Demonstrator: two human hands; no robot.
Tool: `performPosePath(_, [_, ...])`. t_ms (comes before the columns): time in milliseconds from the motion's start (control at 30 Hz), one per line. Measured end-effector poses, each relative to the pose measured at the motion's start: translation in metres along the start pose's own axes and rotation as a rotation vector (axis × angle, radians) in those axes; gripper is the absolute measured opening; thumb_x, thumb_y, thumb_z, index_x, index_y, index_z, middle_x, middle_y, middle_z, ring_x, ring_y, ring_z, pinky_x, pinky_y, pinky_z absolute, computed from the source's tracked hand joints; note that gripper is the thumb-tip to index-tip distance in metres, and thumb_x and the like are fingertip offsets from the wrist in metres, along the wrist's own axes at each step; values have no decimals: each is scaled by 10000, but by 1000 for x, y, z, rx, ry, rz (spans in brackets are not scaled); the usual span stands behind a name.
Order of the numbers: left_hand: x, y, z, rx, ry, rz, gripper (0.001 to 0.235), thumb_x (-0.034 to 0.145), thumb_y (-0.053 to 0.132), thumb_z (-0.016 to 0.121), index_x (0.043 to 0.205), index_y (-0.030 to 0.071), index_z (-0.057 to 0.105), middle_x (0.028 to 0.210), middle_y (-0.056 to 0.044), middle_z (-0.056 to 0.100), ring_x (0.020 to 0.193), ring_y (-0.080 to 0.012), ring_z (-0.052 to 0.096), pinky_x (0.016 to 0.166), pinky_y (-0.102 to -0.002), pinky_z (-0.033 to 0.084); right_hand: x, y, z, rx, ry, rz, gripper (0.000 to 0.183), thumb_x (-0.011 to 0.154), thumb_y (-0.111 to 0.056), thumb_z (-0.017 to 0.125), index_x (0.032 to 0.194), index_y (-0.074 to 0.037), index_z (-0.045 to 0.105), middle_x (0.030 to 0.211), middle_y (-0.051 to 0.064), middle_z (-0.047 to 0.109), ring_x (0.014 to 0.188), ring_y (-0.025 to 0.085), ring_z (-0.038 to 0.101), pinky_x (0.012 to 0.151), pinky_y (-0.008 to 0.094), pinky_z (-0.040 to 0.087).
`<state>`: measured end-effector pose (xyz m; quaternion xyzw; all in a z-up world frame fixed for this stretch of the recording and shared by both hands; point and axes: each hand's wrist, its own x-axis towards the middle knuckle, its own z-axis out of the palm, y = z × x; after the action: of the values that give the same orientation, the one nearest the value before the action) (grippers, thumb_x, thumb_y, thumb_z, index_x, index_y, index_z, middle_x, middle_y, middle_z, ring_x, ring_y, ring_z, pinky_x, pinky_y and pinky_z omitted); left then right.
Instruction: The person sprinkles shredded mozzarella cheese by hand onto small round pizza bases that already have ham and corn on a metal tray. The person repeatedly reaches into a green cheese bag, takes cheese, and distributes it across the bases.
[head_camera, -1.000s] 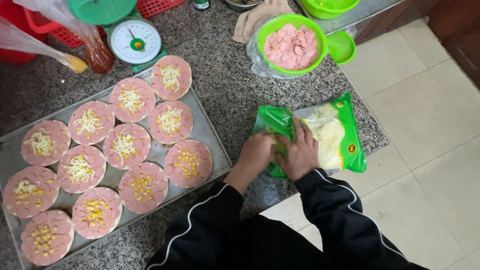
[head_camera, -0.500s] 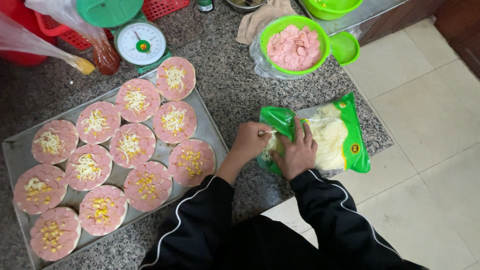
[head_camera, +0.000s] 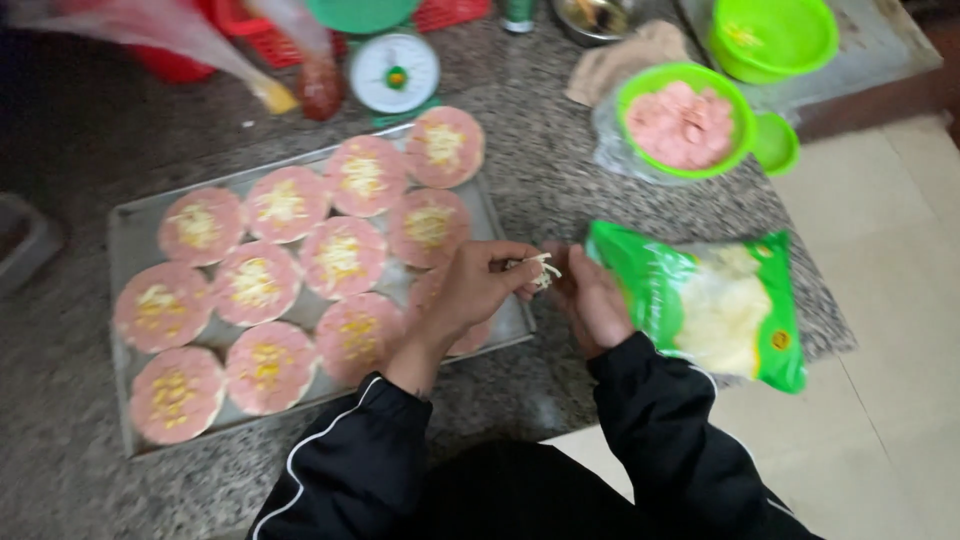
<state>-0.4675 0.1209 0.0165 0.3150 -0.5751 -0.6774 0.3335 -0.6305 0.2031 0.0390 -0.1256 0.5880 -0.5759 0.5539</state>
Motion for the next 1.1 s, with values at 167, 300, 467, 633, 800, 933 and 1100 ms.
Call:
performPosePath(167, [-56,48,-96,127,173,92,320,1000,111,865,1245,-85,802,1080,-302,823,888,-333,806,764,-487,683,3,29,94,183,-404,262,493,1209,-396,498,1345,9,745,1165,173,805,1050,332,845,1024,533,685])
performPosePath(300, [-113,44,-194,165,296,161,339,1011,198,871,1271,-16,830,1133,-253,831,792,-314,791,693,-512,667,-42,35,214,54,-431,290,338,1184,-267,639,1159,59,727,830,70,594,790,270,726,1037,586,708])
performPosePath(467, [-186,80,-307,496,485,-42,220,903,226,881,1113,171,920,1079,-109,893,1033,-322,855,832,-452,670,-32,130,341,-189,-435,283,405,1127,-156,713,1389,153,716,898,136,614,769,265,688,980,630,732])
performPosePath(633, [-240,67,-422,633,579,-120,223,919,278,814,1108,316,925,1079,26,889,1067,-259,837,858,-472,660,2,240,448,-287,-450,240,436,1004,-69,862,1344,171,731,895,243,667,731,273,702,822,570,772])
performPosePath(800, [-267,85,-490,602,521,-147,255,1027,78,730,1222,30,887,1154,-261,864,1078,-566,786,924,-598,641,34,293,514,-521,-636,178,468,982,-52,879,1353,188,725,956,297,747,787,350,811,815,559,771])
performPosePath(933, [-263,18,-539,573,509,-280,372,1030,118,696,1369,114,850,1340,-144,835,1161,-337,805,1020,-498,643,51,320,528,-602,-581,123,445,908,-1,894,1302,161,764,990,325,767,805,376,842,803,544,760])
performPosePath(1100, [-264,23,-546,723,498,-236,327,1005,71,666,1282,82,839,1246,-201,841,1228,-488,753,1010,-663,607,42,300,530,-1035,-530,-27,374,917,-227,870,1268,-98,858,989,133,870,803,251,865,907,391,708])
